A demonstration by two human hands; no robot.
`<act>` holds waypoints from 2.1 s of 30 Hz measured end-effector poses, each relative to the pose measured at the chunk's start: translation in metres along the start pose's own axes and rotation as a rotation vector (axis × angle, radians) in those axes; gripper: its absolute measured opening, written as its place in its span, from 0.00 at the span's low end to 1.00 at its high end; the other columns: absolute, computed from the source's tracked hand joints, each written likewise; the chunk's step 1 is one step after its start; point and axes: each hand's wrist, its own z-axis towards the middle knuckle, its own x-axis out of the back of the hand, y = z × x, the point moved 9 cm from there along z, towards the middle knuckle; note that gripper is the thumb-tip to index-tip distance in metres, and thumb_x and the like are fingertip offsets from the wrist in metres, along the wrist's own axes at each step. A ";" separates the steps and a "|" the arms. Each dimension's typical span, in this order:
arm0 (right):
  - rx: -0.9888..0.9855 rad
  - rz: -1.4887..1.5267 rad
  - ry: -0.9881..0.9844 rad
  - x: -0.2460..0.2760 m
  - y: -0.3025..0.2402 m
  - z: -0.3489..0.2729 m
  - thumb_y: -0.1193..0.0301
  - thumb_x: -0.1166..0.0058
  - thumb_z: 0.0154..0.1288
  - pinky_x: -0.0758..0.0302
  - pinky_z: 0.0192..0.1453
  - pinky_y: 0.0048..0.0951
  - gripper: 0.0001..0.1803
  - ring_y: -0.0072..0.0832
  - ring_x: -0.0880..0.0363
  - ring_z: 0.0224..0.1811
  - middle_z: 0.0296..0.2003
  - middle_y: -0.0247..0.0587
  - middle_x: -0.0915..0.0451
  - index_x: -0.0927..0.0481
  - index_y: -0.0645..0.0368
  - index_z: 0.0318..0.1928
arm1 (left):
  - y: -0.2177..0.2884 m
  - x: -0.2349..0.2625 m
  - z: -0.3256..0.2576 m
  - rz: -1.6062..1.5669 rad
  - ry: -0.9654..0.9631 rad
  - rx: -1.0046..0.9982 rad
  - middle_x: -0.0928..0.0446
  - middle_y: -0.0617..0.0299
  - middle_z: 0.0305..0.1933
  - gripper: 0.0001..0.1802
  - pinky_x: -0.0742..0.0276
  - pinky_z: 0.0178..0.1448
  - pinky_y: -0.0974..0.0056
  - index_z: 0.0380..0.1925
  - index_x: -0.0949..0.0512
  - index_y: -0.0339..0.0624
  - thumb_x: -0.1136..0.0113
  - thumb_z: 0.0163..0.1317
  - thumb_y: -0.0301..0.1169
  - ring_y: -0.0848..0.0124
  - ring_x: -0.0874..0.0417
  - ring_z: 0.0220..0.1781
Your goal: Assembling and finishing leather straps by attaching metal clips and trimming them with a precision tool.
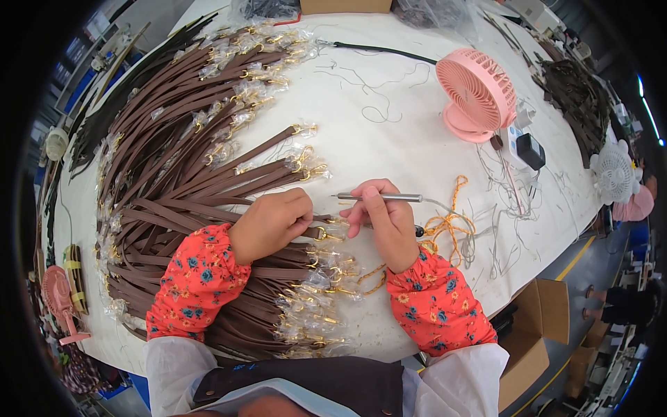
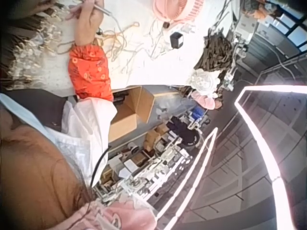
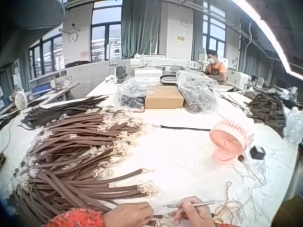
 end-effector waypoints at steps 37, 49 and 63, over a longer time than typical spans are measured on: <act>-0.040 -0.039 -0.104 -0.004 0.003 -0.003 0.62 0.61 0.78 0.24 0.48 0.26 0.17 0.20 0.25 0.22 0.23 0.36 0.24 0.28 0.65 0.43 | 0.012 -0.006 -0.006 0.326 -0.010 0.004 0.28 0.57 0.35 0.09 0.29 0.45 0.55 0.34 0.27 0.41 0.37 0.55 0.25 0.56 0.26 0.42; -0.070 -0.026 -0.097 -0.004 0.007 -0.004 0.62 0.60 0.77 0.26 0.36 0.21 0.17 0.20 0.25 0.22 0.24 0.37 0.24 0.27 0.66 0.43 | 0.010 -0.010 0.000 0.250 0.010 -0.107 0.29 0.54 0.33 0.10 0.26 0.42 0.55 0.32 0.31 0.36 0.39 0.53 0.24 0.56 0.26 0.39; -0.123 -0.061 -0.145 -0.009 0.008 -0.004 0.61 0.58 0.77 0.29 0.30 0.19 0.17 0.19 0.26 0.22 0.22 0.34 0.24 0.26 0.64 0.41 | -0.027 -0.015 -0.001 -0.398 -0.007 0.193 0.30 0.64 0.29 0.06 0.30 0.34 0.68 0.36 0.30 0.39 0.42 0.63 0.23 0.74 0.29 0.30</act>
